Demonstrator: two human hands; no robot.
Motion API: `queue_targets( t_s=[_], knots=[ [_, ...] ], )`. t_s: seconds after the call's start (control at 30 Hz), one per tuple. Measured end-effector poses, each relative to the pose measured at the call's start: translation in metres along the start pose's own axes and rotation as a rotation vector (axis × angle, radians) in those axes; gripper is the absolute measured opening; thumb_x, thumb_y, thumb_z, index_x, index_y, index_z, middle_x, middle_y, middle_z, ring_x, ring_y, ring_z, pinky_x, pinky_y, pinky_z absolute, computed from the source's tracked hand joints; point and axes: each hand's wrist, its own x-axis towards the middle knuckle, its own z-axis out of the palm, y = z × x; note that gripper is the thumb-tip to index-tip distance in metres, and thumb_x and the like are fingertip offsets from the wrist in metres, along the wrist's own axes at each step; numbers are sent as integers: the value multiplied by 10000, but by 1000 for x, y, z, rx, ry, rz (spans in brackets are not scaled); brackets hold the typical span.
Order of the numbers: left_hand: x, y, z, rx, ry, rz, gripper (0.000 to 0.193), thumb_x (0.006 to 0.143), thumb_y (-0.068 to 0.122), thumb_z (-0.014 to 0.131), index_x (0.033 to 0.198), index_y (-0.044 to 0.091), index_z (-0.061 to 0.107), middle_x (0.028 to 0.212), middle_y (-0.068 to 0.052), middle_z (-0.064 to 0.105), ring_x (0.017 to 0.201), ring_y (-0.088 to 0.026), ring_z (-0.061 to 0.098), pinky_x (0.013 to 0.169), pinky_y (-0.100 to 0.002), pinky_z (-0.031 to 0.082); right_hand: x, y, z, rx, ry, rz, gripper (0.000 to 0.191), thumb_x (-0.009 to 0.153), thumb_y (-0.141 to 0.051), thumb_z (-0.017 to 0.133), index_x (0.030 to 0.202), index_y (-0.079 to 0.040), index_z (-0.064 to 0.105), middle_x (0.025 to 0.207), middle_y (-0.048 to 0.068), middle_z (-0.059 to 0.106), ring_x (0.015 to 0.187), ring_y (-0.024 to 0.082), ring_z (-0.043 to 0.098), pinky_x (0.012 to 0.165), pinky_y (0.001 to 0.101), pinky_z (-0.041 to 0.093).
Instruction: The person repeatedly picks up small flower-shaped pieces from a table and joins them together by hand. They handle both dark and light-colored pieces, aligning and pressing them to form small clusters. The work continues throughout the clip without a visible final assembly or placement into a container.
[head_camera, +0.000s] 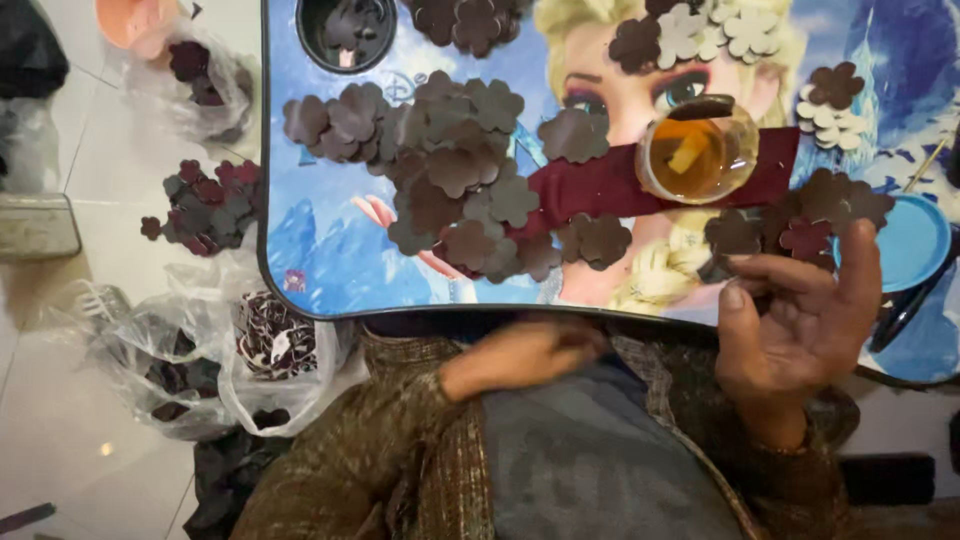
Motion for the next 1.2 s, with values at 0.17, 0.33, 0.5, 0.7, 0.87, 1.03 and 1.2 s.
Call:
queue_targets(
  t_s=[0.17, 0.33, 0.5, 0.7, 0.87, 1.03, 1.2],
  knots=[
    [33, -91, 33, 574, 394, -185, 383, 996, 289, 607, 1309, 79, 678, 1252, -188, 701, 1121, -341, 674, 969, -432, 523, -5, -1, 2, 49, -9, -7, 760, 1108, 68, 625, 1693, -32, 149, 1200, 197, 649, 1022, 178, 647, 926, 244, 519],
    [33, -81, 30, 621, 330, -259, 375, 980, 264, 594, 1300, 90, 681, 1236, -180, 711, 1103, -328, 686, 960, -424, 529, -4, -3, 13, 13, -53, -62, 725, 1127, 99, 652, 1677, -14, 193, 1151, 192, 640, 1018, 186, 642, 941, 245, 503],
    [39, -63, 32, 613, 289, -304, 371, 964, 239, 582, 1292, 101, 685, 1220, -172, 722, 1086, -314, 697, 950, -415, 535, -8, -5, 16, 30, -58, -68, 716, 1118, 107, 638, 1696, -16, 235, 1131, 174, 639, 987, 158, 630, 892, 224, 506],
    [37, -90, 41, 492, 238, -296, 371, 945, 209, 567, 1282, 113, 689, 1201, -163, 734, 1064, -298, 712, 939, -405, 541, -10, -5, 20, 69, -68, -56, 709, 1107, 98, 652, 1681, -8, 250, 1193, 183, 660, 974, 153, 628, 865, 216, 494],
    [23, -87, 41, 194, 150, -206, 376, 929, 184, 554, 1274, 124, 692, 1185, -155, 744, 1046, -284, 723, 930, -397, 547, -13, -6, 24, 36, -59, -66, 716, 1103, 103, 667, 1677, 11, 249, 1356, 211, 563, 1010, 183, 650, 872, 231, 509],
    [-11, -61, 40, -3, 118, -40, 444, 878, 76, 555, 1309, 107, 657, 1205, -170, 721, 1074, -296, 714, 948, -393, 540, -22, -12, 31, 26, -70, -82, 708, 1111, 92, 665, 1680, 6, 253, 1396, 204, 528, 1016, 188, 656, 919, 242, 515],
    [-24, -48, 28, -4, 19, 212, 551, 808, -46, 520, 1312, 110, 676, 1254, -158, 717, 1148, -309, 699, 1002, -391, 544, -24, -13, 26, 138, -40, 31, 702, 1125, 60, 655, 1693, 6, 247, 1147, 176, 677, 895, 144, 627, 839, 227, 508]
  ],
)
